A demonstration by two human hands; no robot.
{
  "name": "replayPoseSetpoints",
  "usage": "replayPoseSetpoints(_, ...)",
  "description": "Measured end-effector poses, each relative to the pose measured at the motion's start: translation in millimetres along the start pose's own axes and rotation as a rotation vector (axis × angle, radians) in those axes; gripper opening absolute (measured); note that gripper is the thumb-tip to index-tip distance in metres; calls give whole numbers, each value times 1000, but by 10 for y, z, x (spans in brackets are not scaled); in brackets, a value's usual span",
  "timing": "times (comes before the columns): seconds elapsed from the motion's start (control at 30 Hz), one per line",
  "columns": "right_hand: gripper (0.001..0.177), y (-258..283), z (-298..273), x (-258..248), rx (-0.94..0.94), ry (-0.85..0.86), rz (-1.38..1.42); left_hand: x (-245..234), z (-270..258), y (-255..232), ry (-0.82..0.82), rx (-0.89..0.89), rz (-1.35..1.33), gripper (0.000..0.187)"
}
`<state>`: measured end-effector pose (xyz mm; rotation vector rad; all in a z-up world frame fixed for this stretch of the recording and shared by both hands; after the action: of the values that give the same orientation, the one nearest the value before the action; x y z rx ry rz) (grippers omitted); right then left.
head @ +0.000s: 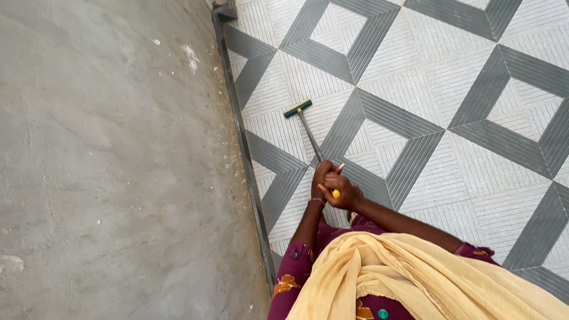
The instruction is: The person sweeps a tiled floor with a geometric pattern using a long-handled broom. They move the broom back and forth in a repetitive motion to clean the surface.
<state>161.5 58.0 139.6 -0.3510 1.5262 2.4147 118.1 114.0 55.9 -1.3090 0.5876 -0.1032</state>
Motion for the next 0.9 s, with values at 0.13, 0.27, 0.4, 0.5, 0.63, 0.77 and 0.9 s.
replayPoseSetpoints(0.13,29,-159,96,-365,46,-133,-48,160,206,-167,-51,-8,46,35)
replayPoseSetpoints(0.27,29,-206,169,-454,0,-115,-1,300,304,-9,-64,-23,83,34)
replayPoseSetpoints(0.4,26,-215,112,-432,1,-75,-35,467,411,308,79,-19,-27,38)
replayPoseSetpoints(0.5,27,-281,42,-585,109,-147,2,466,381,178,70,-94,-29,30)
replayPoseSetpoints(0.63,31,-171,82,-670,45,-169,18,385,246,-78,1,-241,24,28)
replayPoseSetpoints(0.77,25,-216,119,-586,62,-130,55,330,394,-84,-8,-21,89,27)
replayPoseSetpoints(0.9,24,-208,208,-559,90,-147,55,252,424,67,25,-173,78,24)
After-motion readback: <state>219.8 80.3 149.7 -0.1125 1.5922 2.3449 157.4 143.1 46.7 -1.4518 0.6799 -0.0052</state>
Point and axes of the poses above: each hand's wrist, its own z-axis towards the middle knuckle, its own x-axis out of the palm, y = z × x, the point moved 10 cm from there along z, towards the middle knuckle, and after that the axes turned 1 degree about y, right-handed, at the moved point
